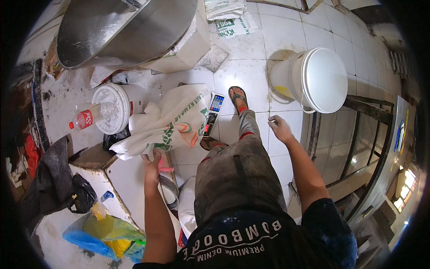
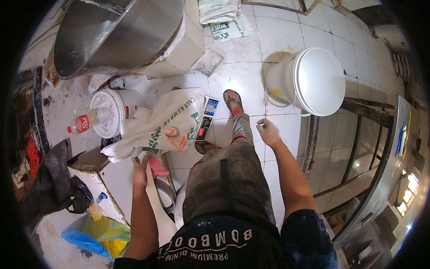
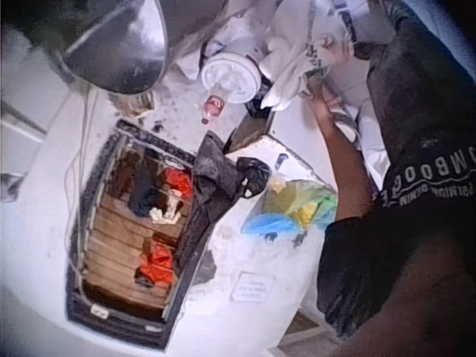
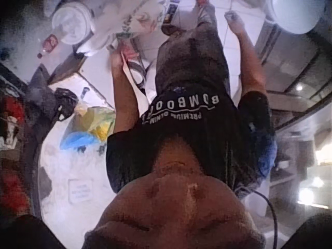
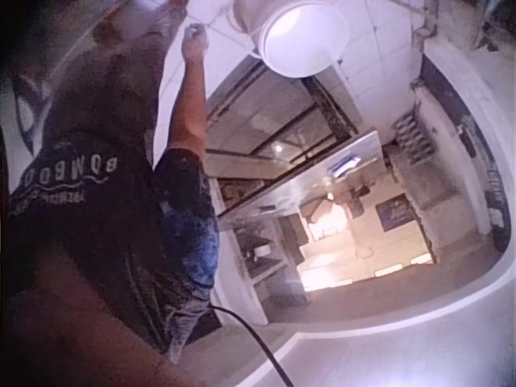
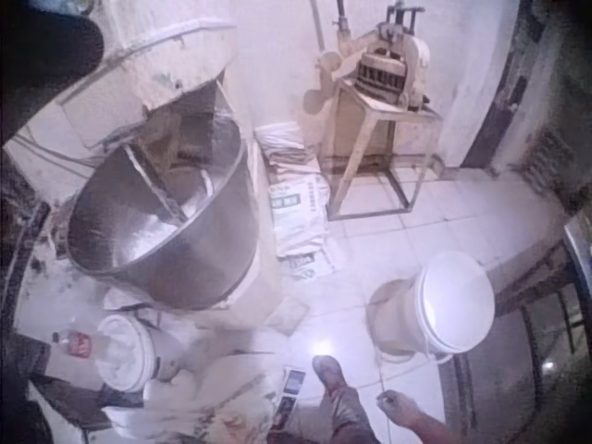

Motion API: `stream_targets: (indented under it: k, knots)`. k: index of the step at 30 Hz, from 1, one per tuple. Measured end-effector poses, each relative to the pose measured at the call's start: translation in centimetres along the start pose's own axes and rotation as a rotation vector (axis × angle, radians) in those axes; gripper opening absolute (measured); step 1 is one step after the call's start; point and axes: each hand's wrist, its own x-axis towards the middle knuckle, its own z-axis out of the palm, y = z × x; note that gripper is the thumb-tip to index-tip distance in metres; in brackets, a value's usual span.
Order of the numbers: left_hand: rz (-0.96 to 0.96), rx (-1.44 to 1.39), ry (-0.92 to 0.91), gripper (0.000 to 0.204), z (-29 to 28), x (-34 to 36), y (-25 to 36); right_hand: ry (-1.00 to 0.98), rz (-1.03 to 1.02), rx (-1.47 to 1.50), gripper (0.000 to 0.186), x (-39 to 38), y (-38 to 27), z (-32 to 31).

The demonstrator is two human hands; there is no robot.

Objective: The person measures flour from a large sack into a metal bowl using a pink scoop, weighing the bowl on a digital scale.

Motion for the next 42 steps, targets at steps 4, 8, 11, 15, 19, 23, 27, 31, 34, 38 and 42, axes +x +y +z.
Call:
stream_targets:
  k: [4, 8, 11, 15, 19, 23, 27, 31, 34, 38, 42]
  knots:
    - [-0.012, 0.082, 0.067, 0.082, 0.3, -1.7, 1.6, -0.004, -0.142, 0.007, 0.024, 1.4, -4.6, 0.5]
    - [0.052, 0.246, 0.084, 0.086, -1.7, -0.9, 0.0, -0.027, -0.337, -0.063, 0.025, 2.2, -10.9, 0.8]
    - [0.035, 0.212, 0.031, 0.083, -0.1, -2.1, 2.2, -0.064, -0.431, -0.063, 0.024, 2.3, -14.2, 1.5]
    - [0.057, 0.231, -0.014, 0.075, -0.2, -2.2, 2.2, -0.084, -0.597, -0.078, 0.023, 1.6, -17.7, 2.7]
    - [0.051, 0.252, -0.014, 0.068, 0.4, -3.5, 3.1, -0.094, -0.695, -0.104, 0.023, -0.2, -21.0, 3.0]
    - [-0.019, 0.222, -0.038, 0.065, -0.8, -2.9, 1.5, -0.112, -0.758, -0.123, 0.025, -1.8, -22.6, 3.1]
    - [0.108, 0.292, -0.07, 0.063, -2.3, -2.1, -0.3, -0.148, -0.755, -0.211, 0.03, -2.7, -23.4, 3.5]
    - [0.08, 0.287, -0.107, 0.061, -3.1, -2.1, -1.6, -0.156, -0.77, -0.231, 0.034, -3.1, -23.3, 4.1]
    - [-0.016, 0.246, -0.077, 0.058, -2.1, -4.0, -0.3, -0.203, -0.711, -0.257, 0.036, -3.7, -23.6, 3.8]
    - [0.051, 0.442, -0.142, 0.053, -5.2, -2.3, -4.2, -0.204, -0.724, -0.272, 0.035, -4.1, -24.2, 4.2]
    - [0.21, 0.542, -0.261, 0.062, -5.4, -1.8, -4.6, -0.215, -0.713, -0.226, 0.033, -5.5, -24.7, 3.8]
